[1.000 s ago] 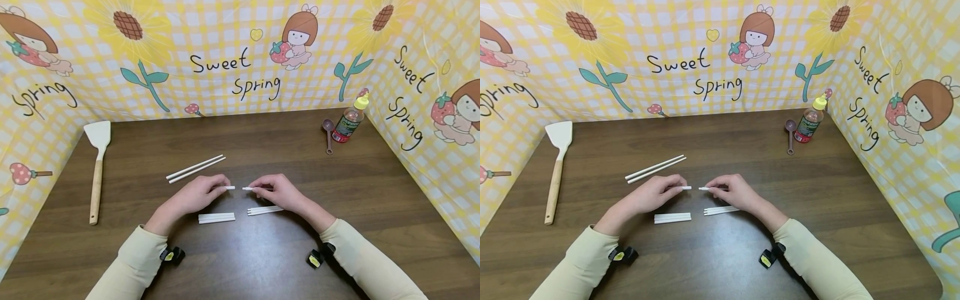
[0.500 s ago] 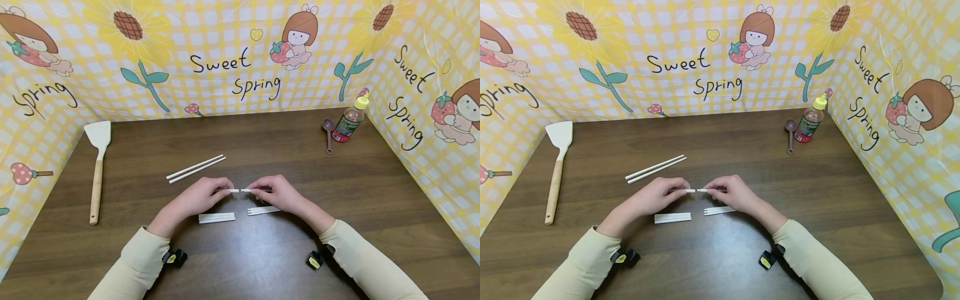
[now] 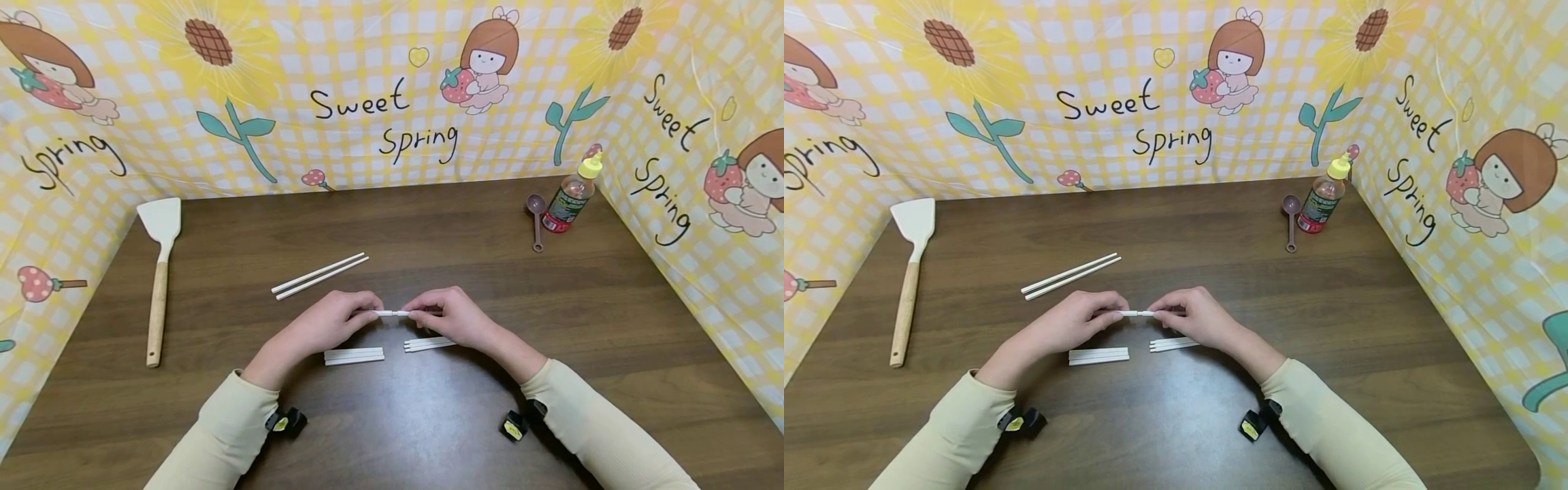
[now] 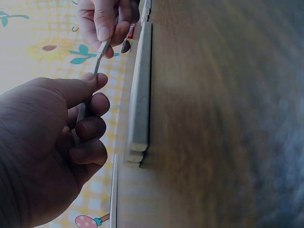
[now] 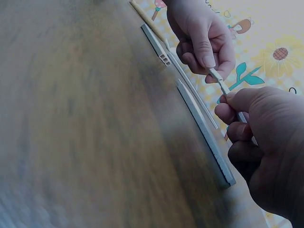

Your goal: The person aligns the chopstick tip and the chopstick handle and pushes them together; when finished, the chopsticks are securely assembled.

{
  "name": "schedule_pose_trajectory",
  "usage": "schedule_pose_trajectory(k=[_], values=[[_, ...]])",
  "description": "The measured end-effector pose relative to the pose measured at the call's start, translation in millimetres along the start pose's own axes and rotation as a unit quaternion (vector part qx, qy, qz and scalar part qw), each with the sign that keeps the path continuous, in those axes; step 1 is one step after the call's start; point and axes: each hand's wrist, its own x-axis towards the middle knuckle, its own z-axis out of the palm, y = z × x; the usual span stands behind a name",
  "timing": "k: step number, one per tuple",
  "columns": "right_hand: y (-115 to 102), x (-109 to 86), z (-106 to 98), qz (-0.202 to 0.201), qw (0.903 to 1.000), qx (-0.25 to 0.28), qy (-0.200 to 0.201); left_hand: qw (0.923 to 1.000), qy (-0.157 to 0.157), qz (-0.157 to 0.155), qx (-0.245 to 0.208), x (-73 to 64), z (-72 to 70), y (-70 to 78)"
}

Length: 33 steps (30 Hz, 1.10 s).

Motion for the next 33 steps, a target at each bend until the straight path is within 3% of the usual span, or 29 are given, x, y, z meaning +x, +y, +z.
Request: schedule_pose_trajectory(k=[33], values=[[-1.0, -1.0, -0.6, -0.005, 0.9997, -0.017, -0.015, 0.9999, -0.009, 0.011, 0.009, 0.5, 2.2, -0.9]])
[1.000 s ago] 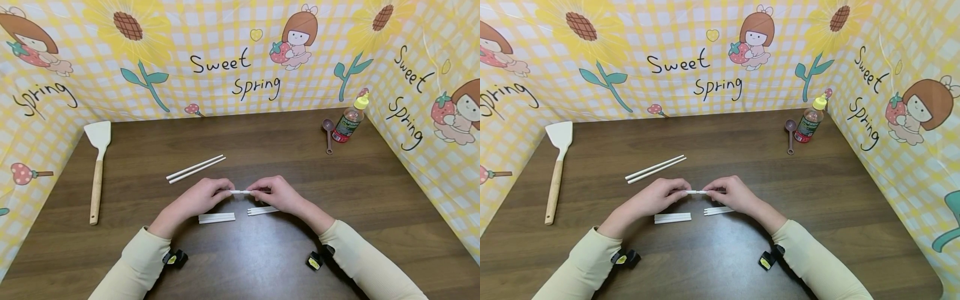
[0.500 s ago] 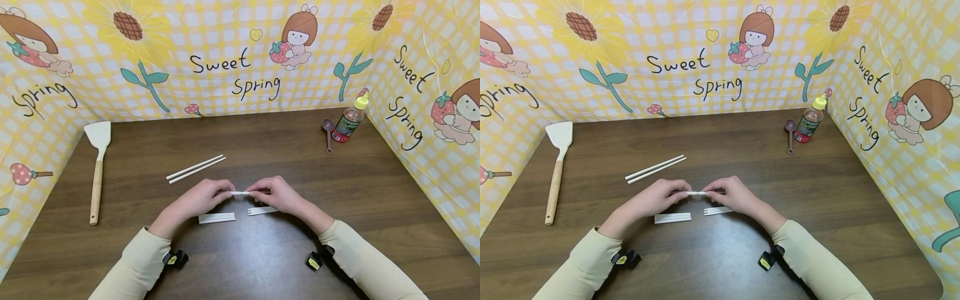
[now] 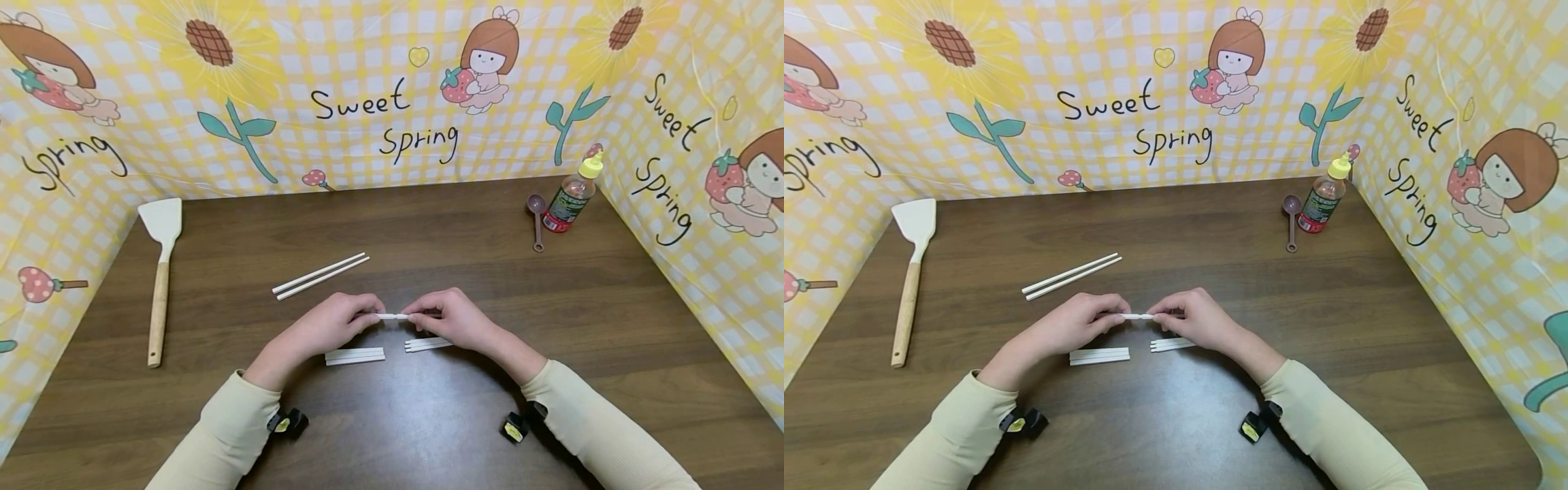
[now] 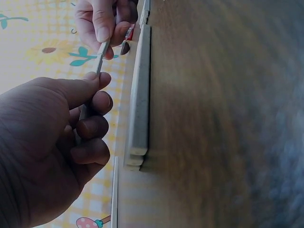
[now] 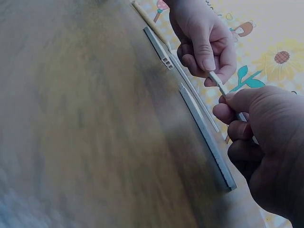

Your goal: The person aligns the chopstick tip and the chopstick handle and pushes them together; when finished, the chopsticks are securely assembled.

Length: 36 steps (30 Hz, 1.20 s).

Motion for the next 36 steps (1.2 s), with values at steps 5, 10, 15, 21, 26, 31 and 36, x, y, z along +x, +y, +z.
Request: schedule_pose_trajectory(k=[5, 10, 15, 21, 26, 31, 36], values=[[0.7, -0.3, -0.1, -0.011, 0.9999, -0.005, 0.0, 1.0, -0.002, -0.003, 0.002, 0.4, 0.6, 0.6], [1.7, -0.6, 0.4, -0.016, 0.9998, -0.011, 0.001, 1.0, 0.0, 0.006, 0.001, 0.6, 0.1, 1.1], [1.8, -0.6, 0.7, -0.018, 0.9996, -0.021, 0.002, 1.0, 0.0, 0.009, 0.005, 0.4, 0.1, 2.4], [1.7, -0.4, 1.5, -0.023, 0.9994, -0.026, 0.001, 0.9999, 0.0, 0.008, 0.006, 0.2, 0.2, 4.3], [1.2, -0.8, 1.7, -0.02, 0.9995, -0.024, -0.001, 0.9999, 0.002, 0.01, 0.006, -0.2, 0.9, 4.6], [0.4, -1.1, 1.8, -0.019, 0.9996, -0.02, -0.003, 0.9999, 0.002, 0.01, 0.009, 0.1, 1.4, 4.7], [-0.1, -0.7, 2.4, -0.022, 0.9996, -0.019, -0.002, 0.9999, 0.001, 0.007, 0.013, 0.0, 1.2, 5.2]])
